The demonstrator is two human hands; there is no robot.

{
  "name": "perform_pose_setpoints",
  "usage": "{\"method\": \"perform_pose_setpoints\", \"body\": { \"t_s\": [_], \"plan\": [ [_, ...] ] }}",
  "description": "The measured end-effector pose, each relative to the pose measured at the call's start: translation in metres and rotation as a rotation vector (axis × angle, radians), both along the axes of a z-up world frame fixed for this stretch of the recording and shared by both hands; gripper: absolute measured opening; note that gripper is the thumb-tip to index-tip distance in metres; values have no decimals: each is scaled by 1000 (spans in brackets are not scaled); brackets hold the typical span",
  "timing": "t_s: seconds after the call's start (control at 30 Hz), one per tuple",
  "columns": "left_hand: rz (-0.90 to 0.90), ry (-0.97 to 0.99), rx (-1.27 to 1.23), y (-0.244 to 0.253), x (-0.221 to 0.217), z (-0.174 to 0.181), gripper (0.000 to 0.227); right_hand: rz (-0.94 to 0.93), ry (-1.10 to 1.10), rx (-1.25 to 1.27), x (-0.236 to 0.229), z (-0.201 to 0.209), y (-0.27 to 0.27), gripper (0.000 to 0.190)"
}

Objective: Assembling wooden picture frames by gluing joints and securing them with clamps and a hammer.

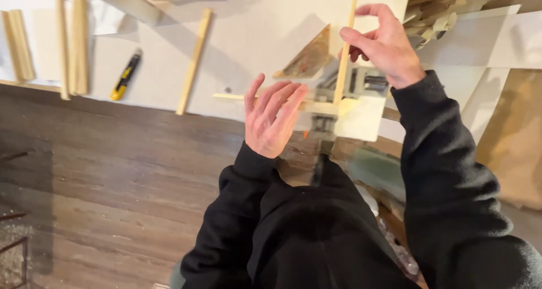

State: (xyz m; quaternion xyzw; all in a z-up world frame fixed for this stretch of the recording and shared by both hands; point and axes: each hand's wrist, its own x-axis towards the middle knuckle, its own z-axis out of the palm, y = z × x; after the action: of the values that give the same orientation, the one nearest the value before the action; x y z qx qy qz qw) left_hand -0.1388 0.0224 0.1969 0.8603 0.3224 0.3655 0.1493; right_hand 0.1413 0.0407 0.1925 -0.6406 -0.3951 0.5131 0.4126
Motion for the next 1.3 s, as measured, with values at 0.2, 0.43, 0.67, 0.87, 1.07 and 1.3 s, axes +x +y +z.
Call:
{"method": "perform_pose_setpoints", "body": {
  "t_s": [0.2,0.43,0.67,0.87,1.07,1.3],
  "plan": [
    [23,-146,181,14,-94,75,45,155,-154,65,-100,71,-38,41],
    [8,-118,32,11,-168,123,43,368,-598,128,-198,128,-70,43],
    [30,-100,-11,-17,-202,148,41,251,-516,478,-259,167,-71,29],
    [44,-150,-9,-31,-206,156,44,184,-492,401,-267,177,-78,31],
    [77,-150,9,-40,-197,159,45,210,-522,461,-259,189,-85,27],
    [102,-131,17,-46,-186,164,45,229,-504,487,-236,182,-94,24]
  ]
}}
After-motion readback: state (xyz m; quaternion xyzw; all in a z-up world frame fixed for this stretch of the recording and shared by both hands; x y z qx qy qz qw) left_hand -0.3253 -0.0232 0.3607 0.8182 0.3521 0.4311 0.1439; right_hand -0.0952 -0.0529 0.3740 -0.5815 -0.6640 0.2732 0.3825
